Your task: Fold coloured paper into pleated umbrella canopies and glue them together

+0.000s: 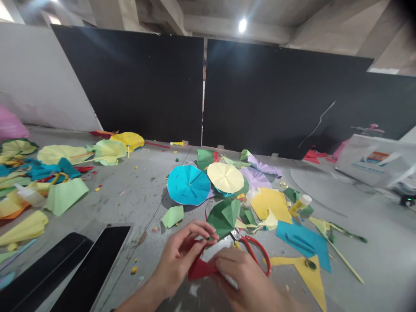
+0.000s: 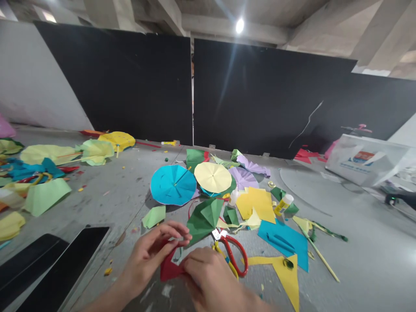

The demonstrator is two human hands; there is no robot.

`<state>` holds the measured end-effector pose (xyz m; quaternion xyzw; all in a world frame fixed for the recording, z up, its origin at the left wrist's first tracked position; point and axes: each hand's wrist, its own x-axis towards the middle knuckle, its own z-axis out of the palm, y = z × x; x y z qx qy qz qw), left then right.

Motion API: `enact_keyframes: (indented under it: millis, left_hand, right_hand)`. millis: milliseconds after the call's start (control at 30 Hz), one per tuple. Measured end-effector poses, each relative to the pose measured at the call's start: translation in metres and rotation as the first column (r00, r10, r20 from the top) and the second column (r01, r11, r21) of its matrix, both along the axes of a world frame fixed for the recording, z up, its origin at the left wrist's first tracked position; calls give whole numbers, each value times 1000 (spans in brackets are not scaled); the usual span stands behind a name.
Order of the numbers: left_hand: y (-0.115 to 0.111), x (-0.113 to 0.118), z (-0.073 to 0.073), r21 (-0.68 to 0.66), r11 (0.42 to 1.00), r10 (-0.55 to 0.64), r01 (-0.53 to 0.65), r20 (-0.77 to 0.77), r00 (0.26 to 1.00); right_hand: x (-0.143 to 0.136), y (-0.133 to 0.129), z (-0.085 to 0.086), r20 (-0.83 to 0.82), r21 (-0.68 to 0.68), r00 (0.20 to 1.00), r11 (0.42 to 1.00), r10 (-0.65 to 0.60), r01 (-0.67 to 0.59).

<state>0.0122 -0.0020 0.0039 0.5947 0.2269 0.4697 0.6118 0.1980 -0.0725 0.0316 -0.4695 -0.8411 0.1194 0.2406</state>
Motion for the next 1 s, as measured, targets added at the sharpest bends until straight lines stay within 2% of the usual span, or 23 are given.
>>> enact_keyframes:
  millis: [100,233,367,467,600,700,800,933,1000]
  left_hand:
    - [0,1,-2,74,997,33,-27,-89,995]
    - [7,-4,-5,194,973,157,-129,-141,977]
    - [7,-6,-5,269,953,200,-140,-208,957]
    - [5,-4,-3,271,960,149,-68,-291,945]
    - [4,0,-3,140,986,-51,94,-285,957]
    - [2,0,-5,66,989,-109,133,-286,952]
    - [1,-3,-9,53,988,-123,145,-299,946]
    - [2,-5,-8,118,992,-8,46,-306,952]
    - [2,-5,-7,174,985,47,7,-304,951]
  right_hand:
    - [6,3,0,-42,36,998,998,-55,57]
    - [16,6,2,-31,114,993,987,-110,113]
    - [17,5,-8,-14,225,987,961,-162,161]
    - [15,4,-13,-13,294,988,943,-155,152]
    - [17,6,-9,-30,334,987,929,-160,161]
    - [18,6,-3,-26,325,990,936,-137,137]
    - [18,5,5,-20,273,993,955,-118,119]
    - [18,3,17,-106,71,991,993,-84,92]
    - [18,3,20,-192,31,975,993,-110,118]
